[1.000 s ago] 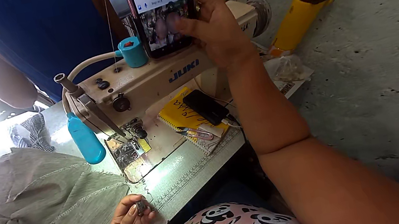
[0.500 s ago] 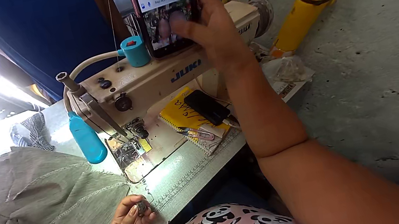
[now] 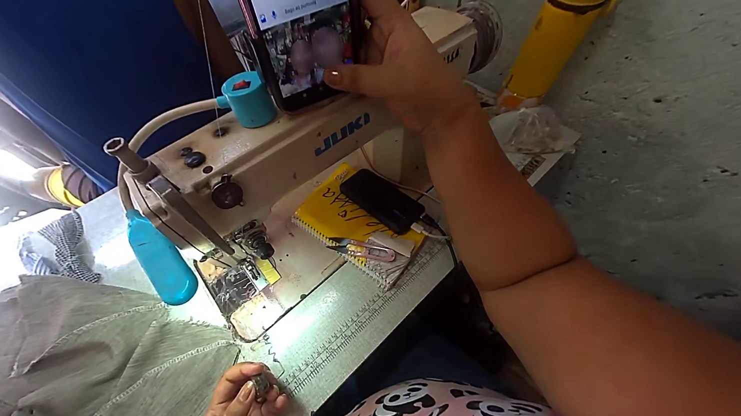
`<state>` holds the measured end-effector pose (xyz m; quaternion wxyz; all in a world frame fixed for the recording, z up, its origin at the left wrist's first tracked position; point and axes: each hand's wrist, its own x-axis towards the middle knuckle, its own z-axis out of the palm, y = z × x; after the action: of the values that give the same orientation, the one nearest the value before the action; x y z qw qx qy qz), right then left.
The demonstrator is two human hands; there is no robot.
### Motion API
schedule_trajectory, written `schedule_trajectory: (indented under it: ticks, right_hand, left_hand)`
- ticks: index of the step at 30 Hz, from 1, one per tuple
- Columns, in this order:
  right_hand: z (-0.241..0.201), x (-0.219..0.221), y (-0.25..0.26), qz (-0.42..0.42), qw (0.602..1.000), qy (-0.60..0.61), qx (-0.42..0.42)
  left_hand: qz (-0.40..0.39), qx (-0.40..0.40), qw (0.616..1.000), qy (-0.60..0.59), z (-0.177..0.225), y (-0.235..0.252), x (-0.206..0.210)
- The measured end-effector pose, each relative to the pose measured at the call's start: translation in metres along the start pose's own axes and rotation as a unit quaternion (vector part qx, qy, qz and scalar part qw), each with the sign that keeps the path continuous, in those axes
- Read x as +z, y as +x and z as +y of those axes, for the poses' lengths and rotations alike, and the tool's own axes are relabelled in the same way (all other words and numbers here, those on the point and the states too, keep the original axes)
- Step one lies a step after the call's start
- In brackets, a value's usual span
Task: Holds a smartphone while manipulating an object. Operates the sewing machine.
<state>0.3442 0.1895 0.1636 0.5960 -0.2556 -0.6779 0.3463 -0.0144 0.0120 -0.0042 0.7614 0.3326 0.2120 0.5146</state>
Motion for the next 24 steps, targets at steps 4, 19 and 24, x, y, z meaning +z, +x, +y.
schedule_trajectory:
  ticks: [4, 19, 24]
  right_hand:
    - [-0.001, -0.002, 0.001, 0.012, 1.0, 0.012, 0.012]
    - [-0.001, 0.003, 0.0, 0.006, 1.0, -0.008, -0.001]
    - [-0.001, 0.017, 0.0, 0.064, 0.997, -0.046, 0.003]
  left_hand:
    - [0.001, 0.0, 1.0, -0.001, 0.0, 0.0, -0.001]
    - [0.005, -0.001, 1.0, 0.002, 0.0, 0.0, 0.001]
    - [0.003, 0.001, 1.0, 0.001, 0.0, 0.0, 0.001]
